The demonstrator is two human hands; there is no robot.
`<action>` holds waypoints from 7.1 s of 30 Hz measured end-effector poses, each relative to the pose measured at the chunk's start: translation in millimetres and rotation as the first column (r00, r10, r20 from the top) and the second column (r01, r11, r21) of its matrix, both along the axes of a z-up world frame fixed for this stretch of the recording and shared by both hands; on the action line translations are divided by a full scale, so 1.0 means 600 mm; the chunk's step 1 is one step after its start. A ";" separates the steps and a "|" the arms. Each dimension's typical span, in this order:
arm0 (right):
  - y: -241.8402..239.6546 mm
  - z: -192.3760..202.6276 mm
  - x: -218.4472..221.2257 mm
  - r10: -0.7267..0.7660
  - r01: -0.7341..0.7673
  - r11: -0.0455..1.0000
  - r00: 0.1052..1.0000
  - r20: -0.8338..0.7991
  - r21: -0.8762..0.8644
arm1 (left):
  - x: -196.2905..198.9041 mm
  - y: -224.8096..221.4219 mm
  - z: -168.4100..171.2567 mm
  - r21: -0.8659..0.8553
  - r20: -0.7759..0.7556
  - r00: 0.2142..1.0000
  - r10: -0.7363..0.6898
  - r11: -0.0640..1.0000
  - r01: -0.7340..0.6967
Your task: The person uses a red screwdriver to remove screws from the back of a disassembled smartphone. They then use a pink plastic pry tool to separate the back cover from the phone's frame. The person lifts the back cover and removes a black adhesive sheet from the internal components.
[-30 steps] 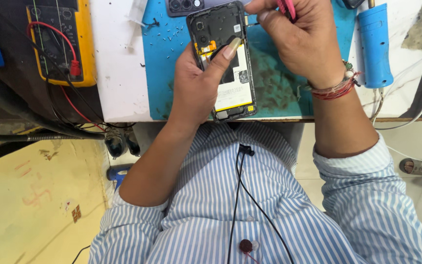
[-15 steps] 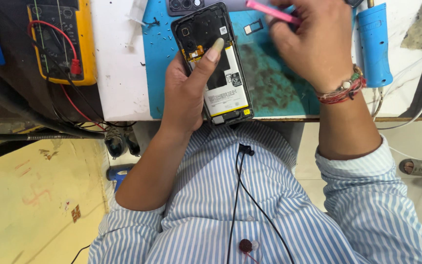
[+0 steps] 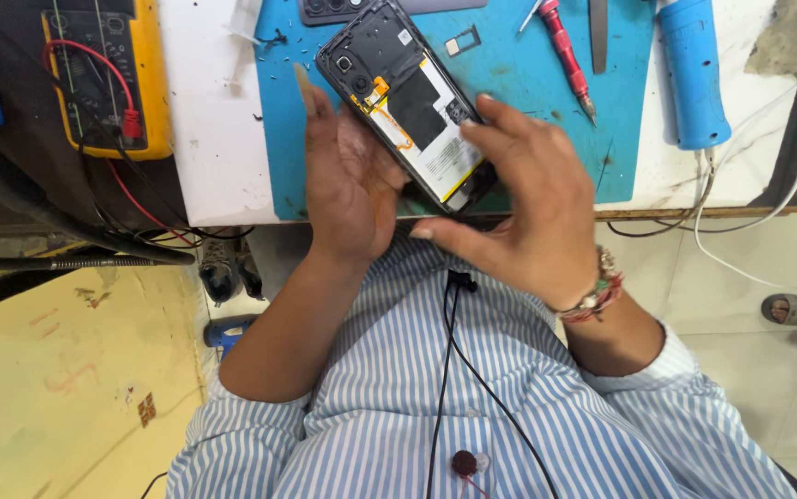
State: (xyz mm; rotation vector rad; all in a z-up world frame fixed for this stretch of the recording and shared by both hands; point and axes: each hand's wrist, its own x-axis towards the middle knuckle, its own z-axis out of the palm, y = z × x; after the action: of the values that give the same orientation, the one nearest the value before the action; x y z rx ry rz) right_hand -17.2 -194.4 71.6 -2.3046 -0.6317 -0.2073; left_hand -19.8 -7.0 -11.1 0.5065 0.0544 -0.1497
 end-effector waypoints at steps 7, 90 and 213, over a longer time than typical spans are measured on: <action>0.003 -0.023 -0.018 -0.078 0.077 0.996 0.996 -0.032 -0.039 | -0.005 -0.021 0.014 -0.002 -0.028 0.999 0.039 0.999 -0.039; -0.103 -0.036 0.024 -0.030 0.058 0.986 0.985 0.172 -0.159 | 0.020 0.045 0.043 0.731 0.526 0.809 -0.262 -0.347 -0.587; -0.044 -0.116 0.006 -0.174 0.433 0.765 0.852 -0.494 0.476 | -0.012 0.057 0.002 0.764 0.298 0.835 -0.463 -0.409 -0.500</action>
State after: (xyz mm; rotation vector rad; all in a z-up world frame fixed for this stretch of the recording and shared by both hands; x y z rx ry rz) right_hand -13.7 -221.0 1.8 -1.7518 0.0608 -0.0318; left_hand -27.0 27.4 -9.7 2.5821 -0.5392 0.2159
